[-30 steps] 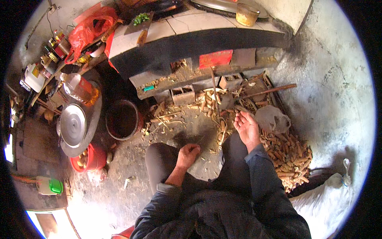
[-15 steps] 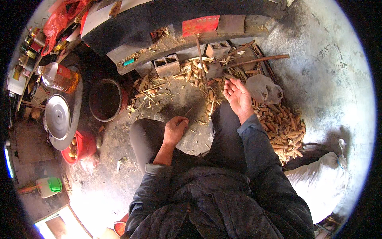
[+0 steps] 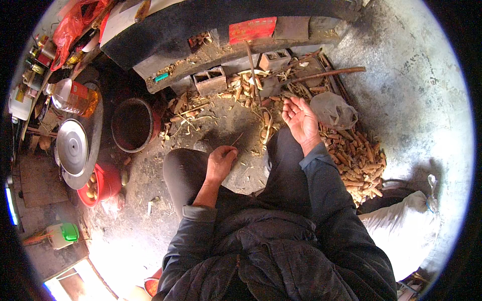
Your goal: The person tends a wood fire under a wok, then adds chopped green vegetables and sliced ginger to the hot wok and stirs them with a spatula. The person also adds a spoonful of white powder, likely salt, to the pan.
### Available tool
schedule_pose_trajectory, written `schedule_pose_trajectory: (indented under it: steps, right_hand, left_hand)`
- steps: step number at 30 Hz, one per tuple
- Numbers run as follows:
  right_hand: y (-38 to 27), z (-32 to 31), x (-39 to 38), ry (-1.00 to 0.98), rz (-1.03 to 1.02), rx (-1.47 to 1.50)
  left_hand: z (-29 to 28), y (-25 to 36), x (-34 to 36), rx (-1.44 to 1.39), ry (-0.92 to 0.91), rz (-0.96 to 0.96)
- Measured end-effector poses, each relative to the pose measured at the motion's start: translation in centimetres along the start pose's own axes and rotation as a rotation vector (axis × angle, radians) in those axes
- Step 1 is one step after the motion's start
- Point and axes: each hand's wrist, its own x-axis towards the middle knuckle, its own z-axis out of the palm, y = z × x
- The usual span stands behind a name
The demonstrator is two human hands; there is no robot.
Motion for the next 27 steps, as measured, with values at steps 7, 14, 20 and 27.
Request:
schedule_pose_trajectory:
  steps: [7, 14, 20, 27]
  right_hand:
    - [0.06, -0.14, 0.08, -0.018, 0.0, 0.005]
    - [0.1, -0.08, 0.08, -0.025, 0.0, 0.008]
    - [0.13, 0.2, -0.07, -0.007, -0.005, -0.006]
    - [0.16, 0.28, -0.11, 0.017, -0.008, -0.021]
  left_hand:
    - [0.03, -0.44, 0.24, 0.011, -0.003, 0.005]
    - [-0.04, -0.19, 0.1, 0.017, -0.001, 0.006]
    - [-0.06, 0.21, -0.07, 0.032, 0.001, 0.018]
    - [-0.01, 0.34, -0.13, 0.043, 0.013, 0.034]
